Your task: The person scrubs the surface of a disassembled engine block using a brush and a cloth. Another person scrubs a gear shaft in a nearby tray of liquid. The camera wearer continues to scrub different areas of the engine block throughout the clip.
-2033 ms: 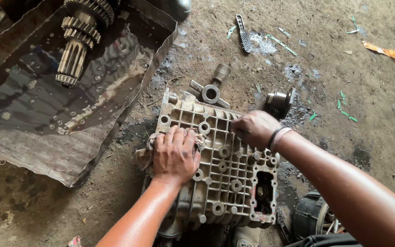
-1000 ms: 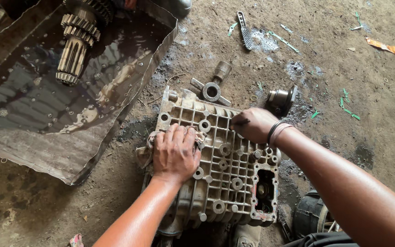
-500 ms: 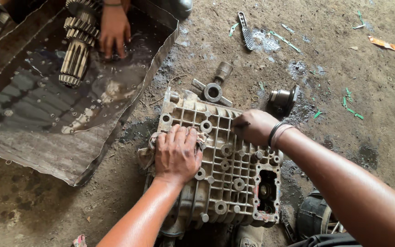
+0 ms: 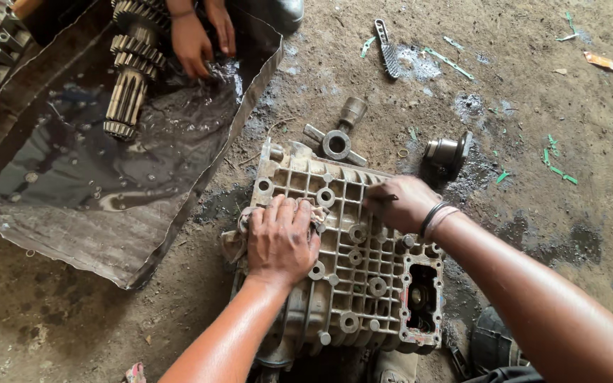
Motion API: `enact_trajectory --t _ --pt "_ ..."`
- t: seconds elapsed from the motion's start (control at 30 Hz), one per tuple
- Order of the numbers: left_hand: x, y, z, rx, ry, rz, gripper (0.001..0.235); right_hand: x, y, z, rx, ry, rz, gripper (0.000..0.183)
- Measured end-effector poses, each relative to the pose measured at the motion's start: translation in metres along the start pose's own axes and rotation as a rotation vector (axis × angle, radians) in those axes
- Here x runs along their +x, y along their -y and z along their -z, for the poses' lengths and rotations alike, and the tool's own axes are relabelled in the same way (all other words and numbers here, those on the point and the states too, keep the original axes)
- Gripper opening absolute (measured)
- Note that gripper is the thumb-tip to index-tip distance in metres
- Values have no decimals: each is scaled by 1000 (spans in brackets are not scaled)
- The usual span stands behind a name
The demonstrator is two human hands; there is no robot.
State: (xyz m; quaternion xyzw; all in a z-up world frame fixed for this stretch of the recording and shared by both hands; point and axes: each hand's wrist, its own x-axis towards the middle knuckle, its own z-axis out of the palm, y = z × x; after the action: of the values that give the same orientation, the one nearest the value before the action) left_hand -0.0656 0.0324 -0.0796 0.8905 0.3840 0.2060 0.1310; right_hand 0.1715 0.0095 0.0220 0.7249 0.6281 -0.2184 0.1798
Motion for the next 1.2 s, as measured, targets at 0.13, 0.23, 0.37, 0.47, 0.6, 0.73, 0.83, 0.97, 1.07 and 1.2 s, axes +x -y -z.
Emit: enact_trajectory --t 0.13,0.23,0.37,0.47,0.6,0.73,0.83,0.97,1.07,1.2 --pt "1 -2 2 0 19 10 55 0 -7 -7 219 1 -223 32" --pt "1 -2 5 -1 20 6 54 5 -12 -11 202 -117 -89 27" --pt "1 -4 6 -2 36 17 53 8 -14 -15 55 -158 -65 28" --pt "3 -4 8 4 39 21 54 8 -9 -14 -30 -147 -24 29" --pt "3 -3 7 5 28 15 55 9 -5 -9 22 43 -94 28" --pt "2 -3 4 13 11 7 57 11 -5 -13 -90 -142 -83 27" --pt "1 -2 3 -24 -21 6 59 6 -4 -28 16 -152 -23 21" --pt "-2 -4 2 -91 -72 -7 61 -3 -14 -38 1 -354 -27 20" --pt "-1 -5 2 -106 -105 -11 63 -1 -12 -40 53 -371 -22 17" --pt "-1 -2 -4 -104 -93 -19 64 6 -15 -38 81 -326 20 19"
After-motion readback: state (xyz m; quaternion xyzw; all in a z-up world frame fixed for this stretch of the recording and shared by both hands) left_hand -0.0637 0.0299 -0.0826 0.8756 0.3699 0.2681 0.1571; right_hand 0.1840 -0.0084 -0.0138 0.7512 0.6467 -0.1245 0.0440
